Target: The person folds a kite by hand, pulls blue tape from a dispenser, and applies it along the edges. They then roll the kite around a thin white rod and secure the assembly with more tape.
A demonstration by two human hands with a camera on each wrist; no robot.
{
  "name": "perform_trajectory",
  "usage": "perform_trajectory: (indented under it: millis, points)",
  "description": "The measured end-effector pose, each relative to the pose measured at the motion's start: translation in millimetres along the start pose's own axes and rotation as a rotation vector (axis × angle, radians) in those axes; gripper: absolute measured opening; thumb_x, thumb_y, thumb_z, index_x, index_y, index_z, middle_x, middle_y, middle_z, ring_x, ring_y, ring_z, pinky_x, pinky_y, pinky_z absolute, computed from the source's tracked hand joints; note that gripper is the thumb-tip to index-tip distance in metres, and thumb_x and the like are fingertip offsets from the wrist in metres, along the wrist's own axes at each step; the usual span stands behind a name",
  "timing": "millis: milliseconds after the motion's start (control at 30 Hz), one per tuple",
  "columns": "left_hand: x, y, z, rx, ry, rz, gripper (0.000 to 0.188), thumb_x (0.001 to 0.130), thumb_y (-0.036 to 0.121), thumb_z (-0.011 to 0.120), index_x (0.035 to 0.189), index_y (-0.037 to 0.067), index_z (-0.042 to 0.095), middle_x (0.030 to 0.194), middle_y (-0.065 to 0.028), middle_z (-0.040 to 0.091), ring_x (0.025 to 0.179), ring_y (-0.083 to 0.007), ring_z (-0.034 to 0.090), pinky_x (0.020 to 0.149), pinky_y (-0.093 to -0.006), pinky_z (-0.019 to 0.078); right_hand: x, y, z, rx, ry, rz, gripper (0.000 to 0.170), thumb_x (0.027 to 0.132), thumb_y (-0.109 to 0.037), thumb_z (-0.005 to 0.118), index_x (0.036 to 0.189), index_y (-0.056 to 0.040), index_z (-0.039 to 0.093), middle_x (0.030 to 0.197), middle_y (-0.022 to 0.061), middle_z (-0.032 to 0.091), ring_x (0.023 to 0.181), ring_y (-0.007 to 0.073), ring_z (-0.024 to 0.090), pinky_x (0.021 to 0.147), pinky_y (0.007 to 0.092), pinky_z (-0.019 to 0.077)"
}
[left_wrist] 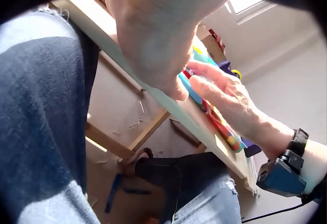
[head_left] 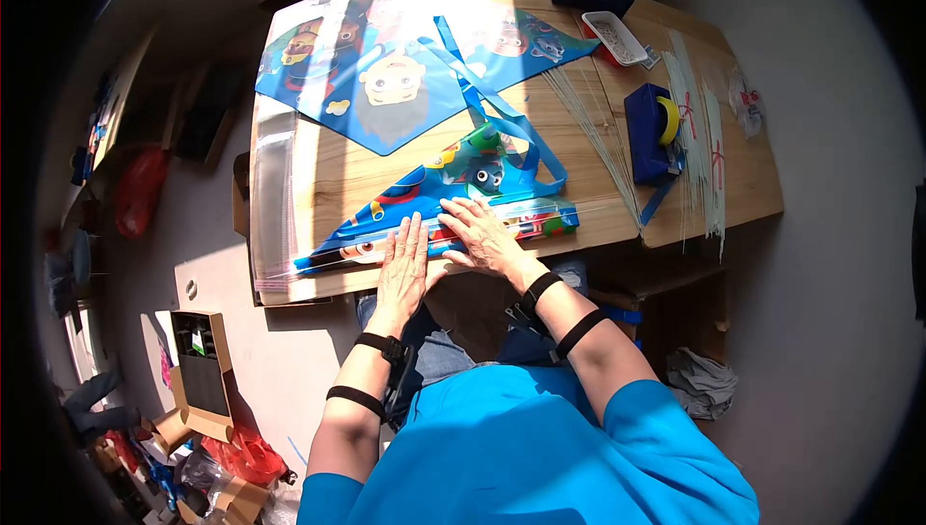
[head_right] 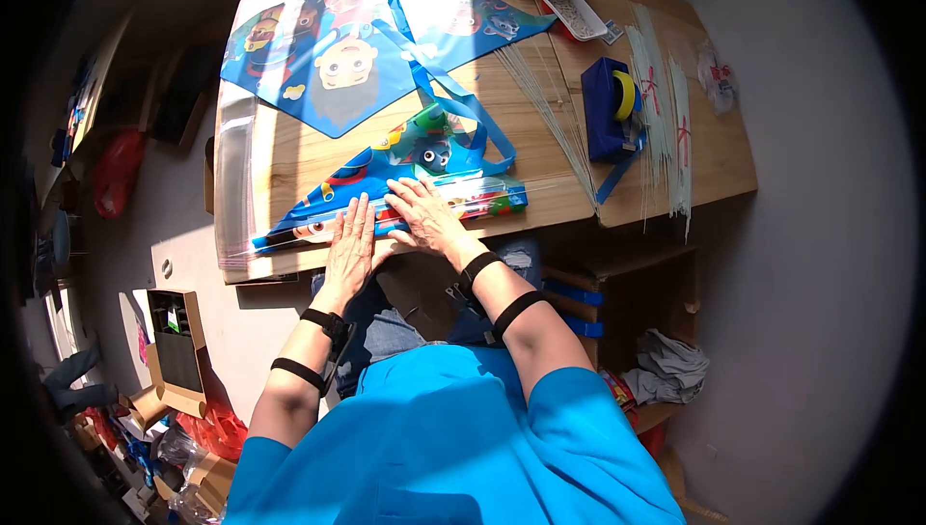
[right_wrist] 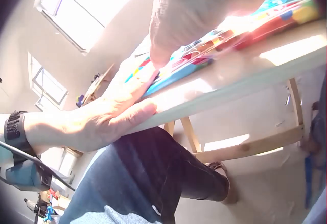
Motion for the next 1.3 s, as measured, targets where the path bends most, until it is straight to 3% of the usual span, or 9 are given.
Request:
perform_trajectory:
  millis: [67, 200, 267, 433, 667, 867, 1100, 1200, 1300]
  points:
    - [-1, -3, 2, -0.045, -0.027, 0.011, 0.091, 0.088, 0.047, 0.062, 0.153, 0.002, 0.018, 0.162, -0.014, 0.015, 0.15, -0.0287, 0.012, 0.122, -0.0447, 0.0093, 2, 10, -8, 0.129, 0.144, -0.022, 0.051, 0.079, -0.028, 0.073, 0.122, -0.0052, 0.057, 0.135, 0.0137, 0.052, 0.128, 0.0321, 0.046, 0.112, 0.0463, 0.0328]
    - [-3, -2, -3, -0.016, -0.076, -0.002, 0.093, 0.086, 0.049, 0.063, 0.153, 0.002, 0.019, 0.162, -0.012, 0.015, 0.15, -0.0266, 0.012, 0.122, -0.0435, 0.0087, -11, 52, -62, 0.054, 0.61, 0.444, 0.026, 0.084, -0.014, 0.067, 0.108, -0.0054, 0.064, 0.104, 0.0107, 0.067, 0.1, 0.0307, 0.059, 0.089, 0.042, 0.0453]
    - [0, -1, -4, -0.027, -0.08, -0.014, 0.094, 0.086, 0.05, 0.062, 0.153, 0.002, 0.018, 0.162, -0.0118, 0.014, 0.15, -0.0266, 0.012, 0.122, -0.0435, 0.0068, -25, 94, -69, -0.039, 0.548, 0.726, 0.02, 0.083, -0.017, 0.07, 0.1, -0.0071, 0.066, 0.092, 0.0086, 0.07, 0.092, 0.0304, 0.063, 0.08, 0.041, 0.0497]
    - [-2, -2, 2, 0.027, -0.041, 0.009, 0.097, 0.085, 0.052, 0.062, 0.154, 0.002, 0.015, 0.162, -0.0129, 0.012, 0.151, -0.0277, 0.008, 0.122, -0.0441, 0.0041, -34, 116, -81, -0.092, 0.182, 0.699, 0.013, 0.079, -0.016, 0.073, 0.089, -0.0103, 0.068, 0.086, 0.0073, 0.069, 0.085, 0.0285, 0.062, 0.074, 0.0434, 0.0508]
    - [-4, -2, 1, -0.026, -0.075, 0.004, 0.096, 0.085, 0.05, 0.063, 0.154, 0.003, 0.016, 0.163, -0.0131, 0.01, 0.151, -0.0285, 0.008, 0.122, -0.0449, 0.0042, -26, 103, -92, -0.012, 0.366, 0.575, 0.015, 0.077, -0.015, 0.074, 0.09, -0.0103, 0.069, 0.083, 0.0075, 0.069, 0.085, 0.0258, 0.066, 0.074, 0.0392, 0.0523]
    - [-4, -4, 5, -0.061, -0.017, -0.003, 0.096, 0.085, 0.05, 0.064, 0.155, 0.006, 0.015, 0.163, -0.0139, 0.01, 0.151, -0.0309, 0.006, 0.122, -0.0461, 0.0049, -36, 127, -78, 0.335, 0.192, 0.921, 0.022, 0.071, -0.014, 0.07, 0.091, -0.007, 0.068, 0.08, 0.0102, 0.069, 0.078, 0.0259, 0.069, 0.071, 0.0359, 0.054]
    - [0, -2, -3, -0.029, -0.084, -0.002, 0.09, 0.084, 0.05, 0.065, 0.154, 0.012, 0.023, 0.163, -0.0099, 0.013, 0.15, -0.031, 0.009, 0.121, -0.0466, 0.0078, -55, 116, -78, 0.027, 0.102, 0.984, 0.022, 0.076, -0.021, 0.075, 0.082, -0.0038, 0.062, 0.079, 0.0121, 0.069, 0.079, 0.0306, 0.068, 0.07, 0.0428, 0.052]
    - [3, -2, -7, -0.069, -0.09, -0.003, 0.087, 0.085, 0.05, 0.064, 0.153, 0.013, 0.026, 0.162, -0.009, 0.015, 0.15, -0.0303, 0.009, 0.121, -0.0464, 0.0091, -67, 129, -83, 0.106, 0.433, 1.065, 0.024, 0.081, -0.027, 0.074, 0.082, -0.0046, 0.063, 0.078, 0.0121, 0.069, 0.078, 0.031, 0.068, 0.07, 0.0429, 0.0517]
    - [2, -2, -4, -0.045, -0.103, -0.009, 0.085, 0.087, 0.049, 0.062, 0.153, 0.012, 0.026, 0.162, -0.0092, 0.015, 0.151, -0.0302, 0.008, 0.121, -0.0463, 0.0087, -67, 145, -84, 0.197, 0.329, 1.152, 0.037, 0.078, -0.04, 0.075, 0.086, -0.0038, 0.068, 0.08, 0.0125, 0.071, 0.077, 0.0297, 0.069, 0.073, 0.0398, 0.0525]
Point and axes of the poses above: each hand's wrist, its own x-axis towards the middle knuckle, its own z-axis out of the palm, y = z × x, the point moved 3 cm from there along x, towards the middle knuckle
